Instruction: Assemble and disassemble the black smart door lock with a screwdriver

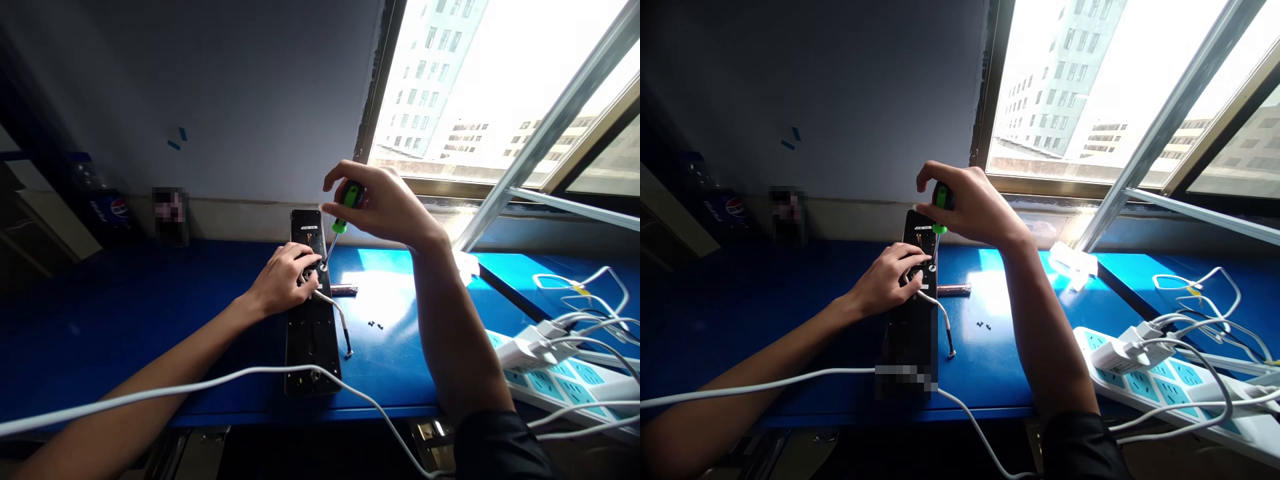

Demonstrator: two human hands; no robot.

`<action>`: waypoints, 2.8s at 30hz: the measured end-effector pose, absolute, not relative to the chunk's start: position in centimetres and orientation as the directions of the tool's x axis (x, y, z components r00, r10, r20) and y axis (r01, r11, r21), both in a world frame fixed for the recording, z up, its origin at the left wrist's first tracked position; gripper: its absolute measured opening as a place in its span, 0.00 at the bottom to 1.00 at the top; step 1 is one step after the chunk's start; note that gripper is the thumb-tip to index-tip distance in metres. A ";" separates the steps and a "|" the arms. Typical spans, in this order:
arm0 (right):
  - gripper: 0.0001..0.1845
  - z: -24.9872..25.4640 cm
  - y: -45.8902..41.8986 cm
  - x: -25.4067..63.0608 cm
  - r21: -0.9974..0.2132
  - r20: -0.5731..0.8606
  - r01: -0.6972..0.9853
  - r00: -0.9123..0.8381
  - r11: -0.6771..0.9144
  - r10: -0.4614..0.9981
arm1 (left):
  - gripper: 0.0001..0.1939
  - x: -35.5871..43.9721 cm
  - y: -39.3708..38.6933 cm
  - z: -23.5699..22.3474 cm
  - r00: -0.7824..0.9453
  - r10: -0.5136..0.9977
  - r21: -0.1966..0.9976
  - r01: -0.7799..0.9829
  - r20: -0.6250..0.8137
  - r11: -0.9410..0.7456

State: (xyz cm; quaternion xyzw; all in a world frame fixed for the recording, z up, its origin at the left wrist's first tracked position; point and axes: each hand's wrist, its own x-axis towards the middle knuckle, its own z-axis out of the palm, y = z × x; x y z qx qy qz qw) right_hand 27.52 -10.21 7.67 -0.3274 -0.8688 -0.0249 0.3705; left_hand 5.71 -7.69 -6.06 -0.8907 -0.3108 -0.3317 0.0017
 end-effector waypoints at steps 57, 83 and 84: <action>0.18 7.6 -9.7 27.9 -0.218 0.658 0.592 -0.497 0.775 0.565 | 0.18 5.8 -7.9 -5.9 0.578 0.537 0.209 0.536 0.614 -0.818; 0.21 7.5 -9.5 28.0 -0.225 0.666 0.606 -0.475 0.763 0.575 | 0.16 5.7 -7.6 -6.1 0.600 0.474 0.194 0.472 0.644 -0.860; 0.21 7.6 -9.6 28.1 -0.230 0.669 0.606 -0.470 0.762 0.576 | 0.16 5.7 -7.6 -6.1 0.599 0.474 0.194 0.471 0.645 -0.860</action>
